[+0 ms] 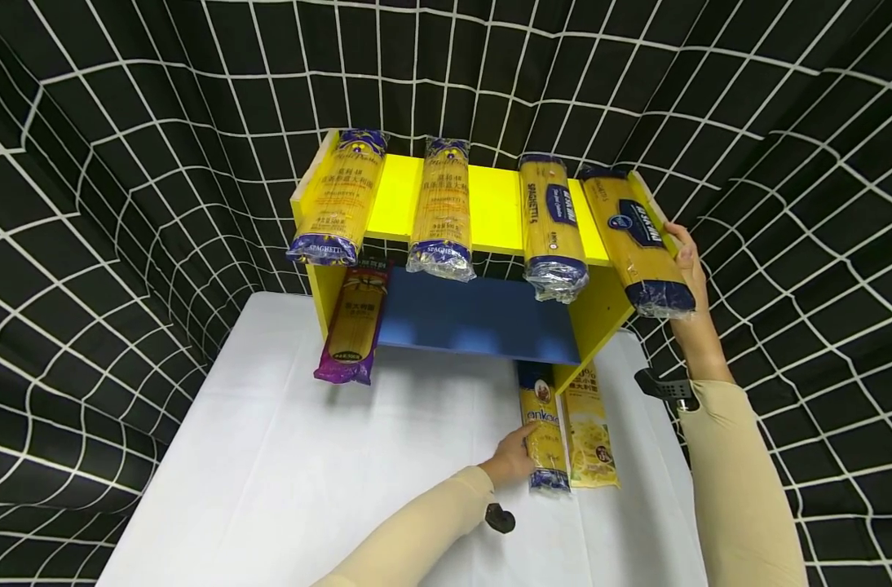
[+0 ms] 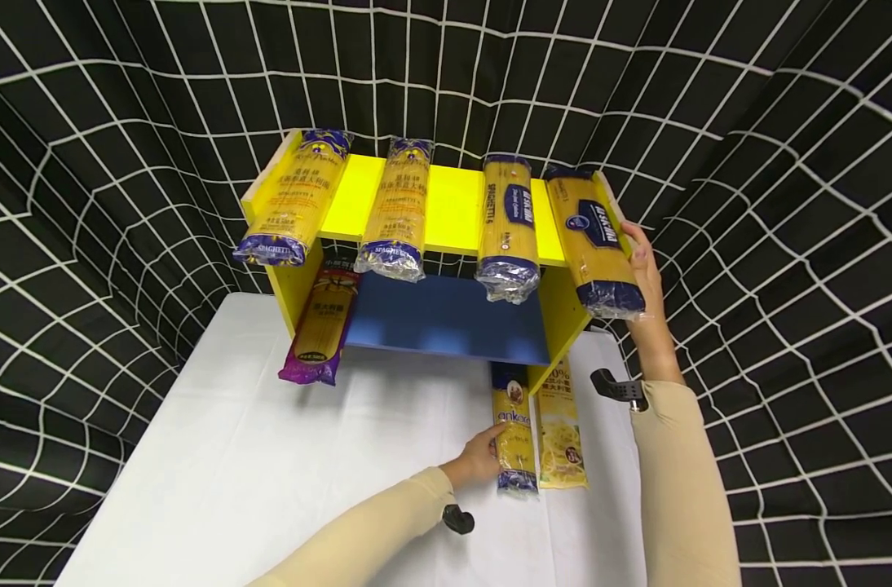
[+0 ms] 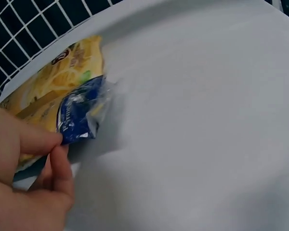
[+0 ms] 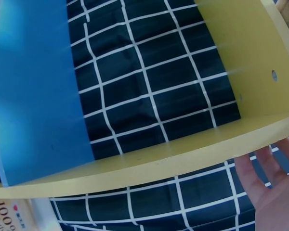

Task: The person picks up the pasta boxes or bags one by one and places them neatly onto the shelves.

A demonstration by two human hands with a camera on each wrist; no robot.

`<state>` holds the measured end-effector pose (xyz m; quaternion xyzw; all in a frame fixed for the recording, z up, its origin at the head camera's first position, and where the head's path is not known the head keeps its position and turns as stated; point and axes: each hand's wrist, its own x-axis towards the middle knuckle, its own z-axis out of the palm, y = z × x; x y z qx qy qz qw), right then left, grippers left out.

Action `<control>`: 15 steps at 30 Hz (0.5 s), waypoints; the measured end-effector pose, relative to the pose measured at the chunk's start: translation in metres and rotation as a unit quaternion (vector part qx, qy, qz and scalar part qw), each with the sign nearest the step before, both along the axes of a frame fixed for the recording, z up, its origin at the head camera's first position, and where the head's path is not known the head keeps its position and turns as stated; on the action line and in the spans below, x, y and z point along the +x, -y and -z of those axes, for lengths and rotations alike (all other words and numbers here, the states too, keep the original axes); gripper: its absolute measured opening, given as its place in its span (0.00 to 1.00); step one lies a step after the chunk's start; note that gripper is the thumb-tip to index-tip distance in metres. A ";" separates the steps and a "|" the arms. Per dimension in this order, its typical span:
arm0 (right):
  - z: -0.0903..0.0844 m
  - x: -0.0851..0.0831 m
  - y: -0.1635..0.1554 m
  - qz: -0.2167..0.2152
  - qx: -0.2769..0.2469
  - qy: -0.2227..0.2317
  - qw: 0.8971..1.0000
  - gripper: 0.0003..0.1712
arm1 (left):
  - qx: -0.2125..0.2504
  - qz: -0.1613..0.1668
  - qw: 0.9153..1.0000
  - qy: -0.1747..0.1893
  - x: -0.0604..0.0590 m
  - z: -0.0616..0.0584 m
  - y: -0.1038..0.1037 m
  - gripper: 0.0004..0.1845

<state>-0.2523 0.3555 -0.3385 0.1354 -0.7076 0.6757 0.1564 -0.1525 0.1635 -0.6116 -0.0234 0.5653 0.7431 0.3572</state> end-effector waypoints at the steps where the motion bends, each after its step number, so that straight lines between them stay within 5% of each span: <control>1: 0.000 0.000 0.000 0.000 0.003 0.000 1.000 0.29 | -0.082 0.044 0.993 -0.068 -0.001 0.000 0.001 0.38; 3: -0.001 0.000 0.000 -0.002 0.003 -0.001 1.000 0.30 | -0.207 0.102 0.957 -0.175 -0.004 0.001 0.005 0.47; 10: -0.001 -0.002 0.000 -0.010 -0.022 -0.004 1.000 0.30 | -0.205 0.119 0.959 -0.154 -0.009 0.007 0.010 0.44; 15: 0.001 -0.003 0.001 -0.014 -0.030 -0.004 0.999 0.31 | -0.234 0.110 0.949 -0.184 -0.004 0.015 0.011 0.43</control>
